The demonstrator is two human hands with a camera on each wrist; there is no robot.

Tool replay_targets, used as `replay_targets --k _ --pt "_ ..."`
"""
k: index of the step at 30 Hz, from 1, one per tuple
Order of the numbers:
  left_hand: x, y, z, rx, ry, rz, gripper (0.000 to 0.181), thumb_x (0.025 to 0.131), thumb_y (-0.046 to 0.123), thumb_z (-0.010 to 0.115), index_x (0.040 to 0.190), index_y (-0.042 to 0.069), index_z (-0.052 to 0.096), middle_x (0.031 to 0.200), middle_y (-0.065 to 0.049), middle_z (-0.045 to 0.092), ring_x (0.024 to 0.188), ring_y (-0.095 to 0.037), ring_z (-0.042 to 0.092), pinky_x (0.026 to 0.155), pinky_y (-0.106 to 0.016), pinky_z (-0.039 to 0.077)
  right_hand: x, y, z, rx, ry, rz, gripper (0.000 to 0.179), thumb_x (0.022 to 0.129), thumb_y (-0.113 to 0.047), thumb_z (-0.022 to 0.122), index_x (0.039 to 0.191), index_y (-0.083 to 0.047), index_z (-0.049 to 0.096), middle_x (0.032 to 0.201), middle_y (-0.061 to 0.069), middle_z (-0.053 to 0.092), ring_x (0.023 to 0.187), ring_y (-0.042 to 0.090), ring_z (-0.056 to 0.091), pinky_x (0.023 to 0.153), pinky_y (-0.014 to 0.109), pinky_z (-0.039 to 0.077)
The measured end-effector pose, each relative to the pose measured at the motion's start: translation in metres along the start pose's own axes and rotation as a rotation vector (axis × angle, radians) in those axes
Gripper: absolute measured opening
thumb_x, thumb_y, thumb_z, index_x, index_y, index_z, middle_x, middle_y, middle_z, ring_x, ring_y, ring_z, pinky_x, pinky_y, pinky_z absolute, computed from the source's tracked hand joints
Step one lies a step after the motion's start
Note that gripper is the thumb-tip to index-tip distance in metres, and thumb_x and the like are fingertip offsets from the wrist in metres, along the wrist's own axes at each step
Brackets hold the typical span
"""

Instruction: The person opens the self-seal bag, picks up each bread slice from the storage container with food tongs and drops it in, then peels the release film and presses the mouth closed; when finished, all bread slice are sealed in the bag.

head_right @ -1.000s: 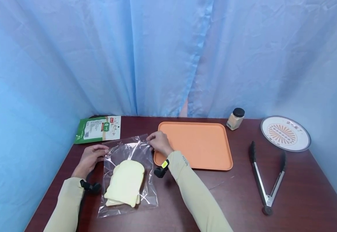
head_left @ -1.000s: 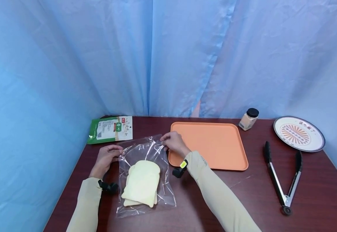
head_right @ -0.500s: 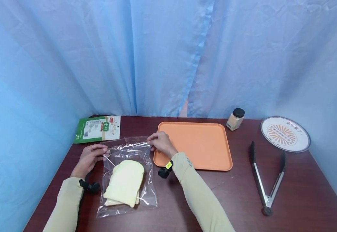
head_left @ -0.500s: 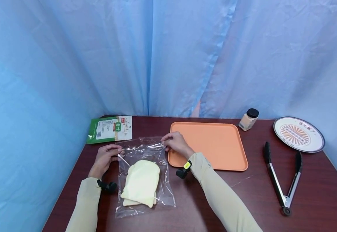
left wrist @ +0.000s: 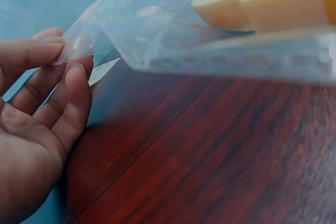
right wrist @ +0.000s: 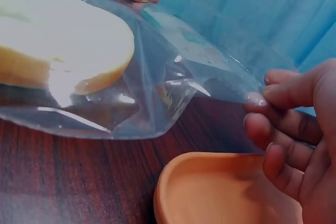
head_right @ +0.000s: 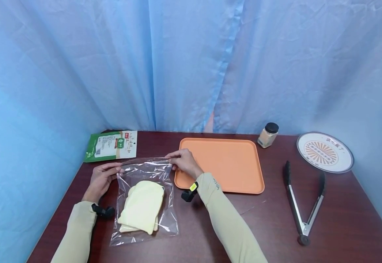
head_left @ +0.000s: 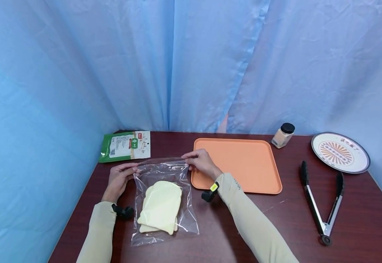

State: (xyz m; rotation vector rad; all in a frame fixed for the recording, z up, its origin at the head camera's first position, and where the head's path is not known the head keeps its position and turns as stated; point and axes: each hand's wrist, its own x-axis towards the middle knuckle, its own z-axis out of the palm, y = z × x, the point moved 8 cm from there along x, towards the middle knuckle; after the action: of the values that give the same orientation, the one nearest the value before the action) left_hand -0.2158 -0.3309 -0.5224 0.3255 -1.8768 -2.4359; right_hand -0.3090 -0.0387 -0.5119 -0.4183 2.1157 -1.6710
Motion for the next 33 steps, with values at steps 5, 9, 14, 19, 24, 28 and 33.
replay_targets --k 5,9,14,19,24,28,33 --pt "-0.001 0.001 0.0 -0.043 -0.009 0.018 0.024 0.092 -0.008 0.064 0.093 0.009 0.081 0.08 0.002 0.077 0.07 -0.007 0.073 0.063 -0.02 0.058 -0.001 0.0 0.0 0.032 -0.015 -0.047 0.021 0.094 -0.004 0.065 0.112 0.002 0.075 0.063 -0.004 0.068 0.052 0.011 0.057 0.045 0.023 0.039" --pt "-0.002 0.002 0.001 -0.057 -0.031 0.022 0.024 0.092 -0.009 0.063 0.093 0.007 0.081 0.083 0.002 0.078 0.073 -0.007 0.074 0.065 -0.02 0.058 -0.001 0.001 -0.001 0.046 -0.025 -0.068 0.021 0.094 -0.004 0.065 0.112 0.004 0.074 0.064 -0.006 0.068 0.052 0.009 0.058 0.045 0.021 0.04" --pt "-0.003 0.003 0.0 -0.05 -0.041 0.025 0.025 0.094 -0.007 0.062 0.091 0.009 0.081 0.086 0.003 0.078 0.077 -0.007 0.074 0.067 -0.02 0.058 -0.003 -0.002 -0.001 0.047 -0.035 -0.134 0.02 0.094 0.0 0.065 0.111 0.006 0.074 0.067 -0.005 0.07 0.053 0.009 0.058 0.047 0.021 0.043" --pt "-0.003 0.003 0.0 -0.058 -0.048 0.027 0.022 0.094 -0.008 0.061 0.093 0.004 0.08 0.086 0.002 0.078 0.078 -0.008 0.075 0.068 -0.02 0.058 -0.004 -0.005 -0.001 0.045 -0.037 -0.17 0.019 0.094 0.002 0.065 0.109 0.006 0.074 0.076 0.003 0.074 0.054 0.011 0.058 0.053 0.023 0.048" --pt "-0.002 0.003 0.0 -0.062 -0.058 0.024 0.021 0.094 -0.009 0.06 0.092 0.002 0.079 0.085 0.001 0.078 0.077 -0.008 0.075 0.067 -0.02 0.058 -0.007 -0.008 -0.001 0.017 -0.042 -0.187 0.019 0.094 0.003 0.064 0.108 0.004 0.076 0.094 0.021 0.077 0.056 0.013 0.059 0.056 0.023 0.05" --pt "-0.002 0.003 0.0 -0.058 -0.063 0.021 0.025 0.094 -0.009 0.059 0.089 0.005 0.079 0.085 0.001 0.077 0.077 -0.008 0.074 0.066 -0.02 0.057 -0.008 -0.011 -0.001 -0.034 -0.045 -0.219 0.02 0.093 0.005 0.061 0.103 0.002 0.078 0.099 0.024 0.076 0.056 0.017 0.059 0.055 0.024 0.049" --pt "0.0 0.002 0.0 -0.036 -0.056 0.014 0.033 0.095 -0.01 0.056 0.085 0.011 0.079 0.083 0.004 0.076 0.074 -0.006 0.071 0.064 -0.019 0.056 -0.01 -0.016 -0.002 -0.112 -0.046 -0.279 0.021 0.093 0.007 0.06 0.095 0.0 0.08 0.092 0.022 0.076 0.056 0.033 0.06 0.052 0.022 0.045"
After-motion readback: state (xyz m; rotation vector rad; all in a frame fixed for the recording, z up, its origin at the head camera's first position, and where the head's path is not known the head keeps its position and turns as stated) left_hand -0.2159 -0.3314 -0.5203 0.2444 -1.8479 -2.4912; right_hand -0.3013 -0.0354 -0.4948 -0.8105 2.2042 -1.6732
